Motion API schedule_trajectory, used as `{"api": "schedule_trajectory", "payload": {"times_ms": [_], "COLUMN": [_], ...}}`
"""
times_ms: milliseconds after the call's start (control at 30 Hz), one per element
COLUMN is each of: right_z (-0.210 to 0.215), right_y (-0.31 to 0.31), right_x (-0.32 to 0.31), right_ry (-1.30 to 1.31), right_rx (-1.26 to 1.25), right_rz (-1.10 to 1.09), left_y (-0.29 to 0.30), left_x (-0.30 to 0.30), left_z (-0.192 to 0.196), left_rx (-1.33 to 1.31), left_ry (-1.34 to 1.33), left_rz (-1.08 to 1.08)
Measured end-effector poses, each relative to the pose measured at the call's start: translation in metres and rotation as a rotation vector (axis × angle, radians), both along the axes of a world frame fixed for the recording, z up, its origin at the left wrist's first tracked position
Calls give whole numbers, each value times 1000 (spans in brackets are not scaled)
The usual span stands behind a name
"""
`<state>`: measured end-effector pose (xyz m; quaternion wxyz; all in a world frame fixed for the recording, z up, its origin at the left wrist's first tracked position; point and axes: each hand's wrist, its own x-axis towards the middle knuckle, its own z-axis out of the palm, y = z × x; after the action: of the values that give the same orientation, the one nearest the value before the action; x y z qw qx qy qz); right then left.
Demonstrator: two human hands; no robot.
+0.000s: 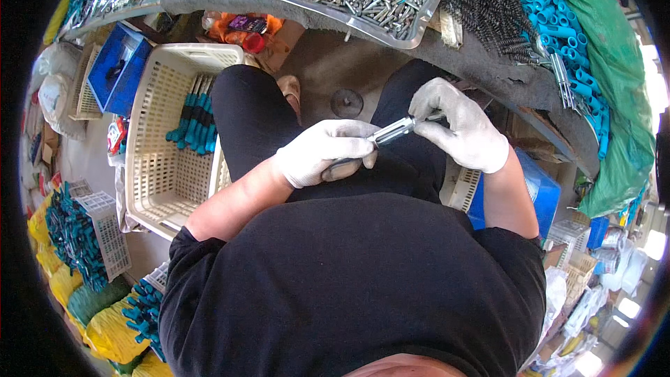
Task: The person assembles tools by inserting metal pins and springs into cylindrical components, attaching plastic sleeves, and fitting handle grips together by hand.
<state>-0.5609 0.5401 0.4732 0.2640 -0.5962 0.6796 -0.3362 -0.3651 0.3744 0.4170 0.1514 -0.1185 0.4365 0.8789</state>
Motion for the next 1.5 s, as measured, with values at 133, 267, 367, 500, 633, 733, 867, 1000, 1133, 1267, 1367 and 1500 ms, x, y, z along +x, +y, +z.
{"api": "schedule_trajectory", "payload": {"times_ms": [133, 267, 367, 500, 633, 733, 867, 1000, 1133, 1267, 1367, 1500], "right_z": [-7, -40, -40, -44, -59, -63, -66, -71, -63, -16, 19, 27], "right_y": [7, 12, 16, 14, 13, 10, 7, -2, -15, -40, -83, -166], "right_x": [5, 19, 26, 34, 39, 40, 40, 38, 36, 9, -25, -70], "right_ry": [-646, -1040, -895, -787, -850, -923, -1000, -1088, -1062, -353, 251, 699], "right_rx": [8, -260, -222, -117, -120, -118, -106, -158, -82, 136, -114, -155], "right_rz": [-145, -275, -359, -403, -447, -469, -462, -458, -465, -358, -307, -282], "left_y": [0, 0, 1, 3, 4, 5, 2, -6, -13, -25, -33, -42], "left_x": [2, 3, 4, 2, 1, 4, 4, 5, 5, 4, 7, 3], "left_z": [2, -6, -5, -1, 2, -2, -5, -8, -7, 0, -1, -4], "left_rx": [86, 141, 140, 37, 54, 45, 102, 237, 234, 205, 227, 172], "left_ry": [13, 74, 12, -25, -37, -44, -40, 71, 15, -8, -32, -20], "left_rz": [0, -7, 1, 13, 33, 63, 68, 58, 48, 124, 213, 223]}}
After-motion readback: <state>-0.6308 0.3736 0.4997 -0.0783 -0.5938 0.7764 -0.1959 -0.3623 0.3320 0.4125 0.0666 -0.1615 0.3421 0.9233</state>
